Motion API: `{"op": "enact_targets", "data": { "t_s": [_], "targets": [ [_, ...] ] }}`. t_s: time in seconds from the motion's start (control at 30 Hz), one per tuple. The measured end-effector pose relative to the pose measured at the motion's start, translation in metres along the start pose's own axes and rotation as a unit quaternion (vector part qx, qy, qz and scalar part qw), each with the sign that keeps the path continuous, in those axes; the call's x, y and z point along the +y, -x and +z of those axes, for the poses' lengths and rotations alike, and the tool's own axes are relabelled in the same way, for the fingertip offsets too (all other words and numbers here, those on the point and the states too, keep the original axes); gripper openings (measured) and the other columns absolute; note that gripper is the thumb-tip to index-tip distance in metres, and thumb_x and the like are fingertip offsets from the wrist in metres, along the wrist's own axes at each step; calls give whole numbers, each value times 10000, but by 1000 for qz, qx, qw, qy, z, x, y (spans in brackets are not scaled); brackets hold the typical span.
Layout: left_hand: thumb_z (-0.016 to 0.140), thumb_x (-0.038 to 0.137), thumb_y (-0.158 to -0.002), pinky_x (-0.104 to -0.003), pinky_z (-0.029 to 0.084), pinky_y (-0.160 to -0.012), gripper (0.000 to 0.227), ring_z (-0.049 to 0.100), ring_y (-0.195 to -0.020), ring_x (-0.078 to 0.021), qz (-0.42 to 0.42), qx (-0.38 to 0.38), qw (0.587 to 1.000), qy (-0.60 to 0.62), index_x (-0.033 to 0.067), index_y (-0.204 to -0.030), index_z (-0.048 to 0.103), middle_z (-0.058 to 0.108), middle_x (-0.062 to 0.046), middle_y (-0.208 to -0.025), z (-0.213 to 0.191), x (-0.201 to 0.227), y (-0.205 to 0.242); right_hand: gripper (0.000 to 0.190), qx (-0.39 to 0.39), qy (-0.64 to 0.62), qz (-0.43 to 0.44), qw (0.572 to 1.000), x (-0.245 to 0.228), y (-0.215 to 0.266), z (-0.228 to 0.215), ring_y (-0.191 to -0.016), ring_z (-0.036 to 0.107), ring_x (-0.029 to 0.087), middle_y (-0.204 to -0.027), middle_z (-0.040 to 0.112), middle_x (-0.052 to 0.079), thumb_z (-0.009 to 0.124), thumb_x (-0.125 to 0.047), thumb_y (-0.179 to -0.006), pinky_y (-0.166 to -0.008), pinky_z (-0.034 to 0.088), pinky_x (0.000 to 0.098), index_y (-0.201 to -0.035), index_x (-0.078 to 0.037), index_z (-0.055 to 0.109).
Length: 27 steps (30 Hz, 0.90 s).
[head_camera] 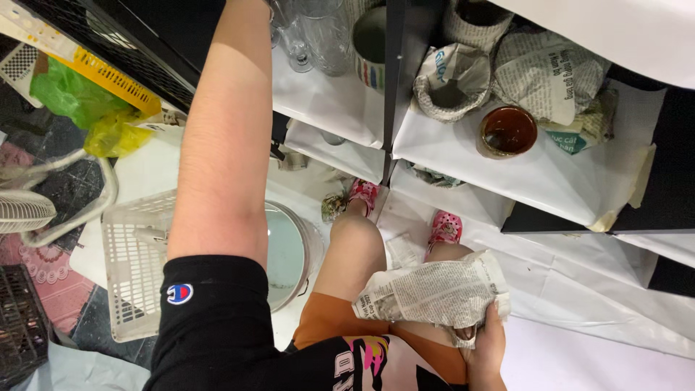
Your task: The person sits on the floor and repeatedly wraps small objects with newspaper sheets. They pick up each object, fold newspaper around it, and place the wrapped item on a nearby shelf.
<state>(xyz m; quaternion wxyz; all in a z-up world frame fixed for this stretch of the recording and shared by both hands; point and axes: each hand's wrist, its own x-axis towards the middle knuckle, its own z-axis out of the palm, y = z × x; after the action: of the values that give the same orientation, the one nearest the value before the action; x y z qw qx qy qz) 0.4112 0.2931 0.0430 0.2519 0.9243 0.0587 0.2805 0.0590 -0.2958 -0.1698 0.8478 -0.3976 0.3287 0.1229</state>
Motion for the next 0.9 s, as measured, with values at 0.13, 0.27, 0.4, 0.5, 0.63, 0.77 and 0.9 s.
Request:
{"op": "enact_targets", "data": {
  "t_s": [0.13, 0.27, 0.4, 0.5, 0.63, 0.77, 0.9],
  "targets": [
    [847, 122, -916, -437, 463, -1006, 486, 572, -1139, -309, -8, -25, 1000, -14, 23, -1294, 559, 615, -148, -1201, 10, -5, 2, 329, -70, -50, -2, 996, -4, 0, 8, -547, 511, 165, -761, 588, 61, 391, -342, -1165, -495, 424, 318, -1170, -33, 505],
    [840, 140, -915, -448, 465, -995, 475, 575, -1128, -325, -7, -41, 999, -23, 24, -1286, 567, 620, -156, -1191, 19, -2, -8, 330, -5, -1, 6, 1000, -4, -7, 5, -507, 496, 146, -727, 585, 41, 384, -345, -1102, -468, 413, 311, -1211, -69, 527],
    [834, 157, -915, -459, 467, -984, 466, 579, -1117, -341, -16, -59, 998, -34, 25, -1278, 575, 626, -164, -1182, 19, -8, 4, 337, -44, -10, 1, 999, 1, -12, -8, -495, 486, 139, -690, 550, 39, 406, -359, -1142, -452, 400, 300, -1192, -50, 529],
    [829, 170, -914, -467, 468, -975, 459, 582, -1109, -353, -15, -65, 997, -39, 25, -1272, 581, 630, -171, -1174, 19, -5, 6, 331, -51, -19, -8, 998, -8, -1, 17, -536, 523, 148, -735, 581, 46, 384, -338, -1118, -495, 437, 310, -1207, -52, 524],
    [822, 188, -914, -478, 469, -965, 451, 585, -1098, -369, -10, -73, 996, -47, 26, -1264, 589, 635, -179, -1165, 20, 4, 8, 340, 89, -24, 51, 994, -30, 22, 67, -619, 598, 164, -835, 646, 54, 341, -305, -1062, -582, 505, 332, -1222, -62, 515],
    [816, 206, -913, -489, 471, -954, 444, 589, -1088, -384, -6, -79, 995, -58, 27, -1256, 597, 640, -187, -1155, 12, 17, 14, 333, -36, -24, 16, 999, -24, 18, 50, -532, 516, 163, -750, 575, 63, 379, -327, -1109, -494, 451, 335, -1233, -54, 524],
    [809, 223, -913, -500, 472, -943, 439, 592, -1077, -400, -4, -90, 994, -68, 28, -1248, 605, 646, -196, -1145, 8, 38, 25, 305, -42, 2, -3, 999, -7, -1, 12, -490, 450, 147, -718, 560, 45, 389, -332, -1099, -440, 382, 318, -1207, -86, 533]
  ]
}}
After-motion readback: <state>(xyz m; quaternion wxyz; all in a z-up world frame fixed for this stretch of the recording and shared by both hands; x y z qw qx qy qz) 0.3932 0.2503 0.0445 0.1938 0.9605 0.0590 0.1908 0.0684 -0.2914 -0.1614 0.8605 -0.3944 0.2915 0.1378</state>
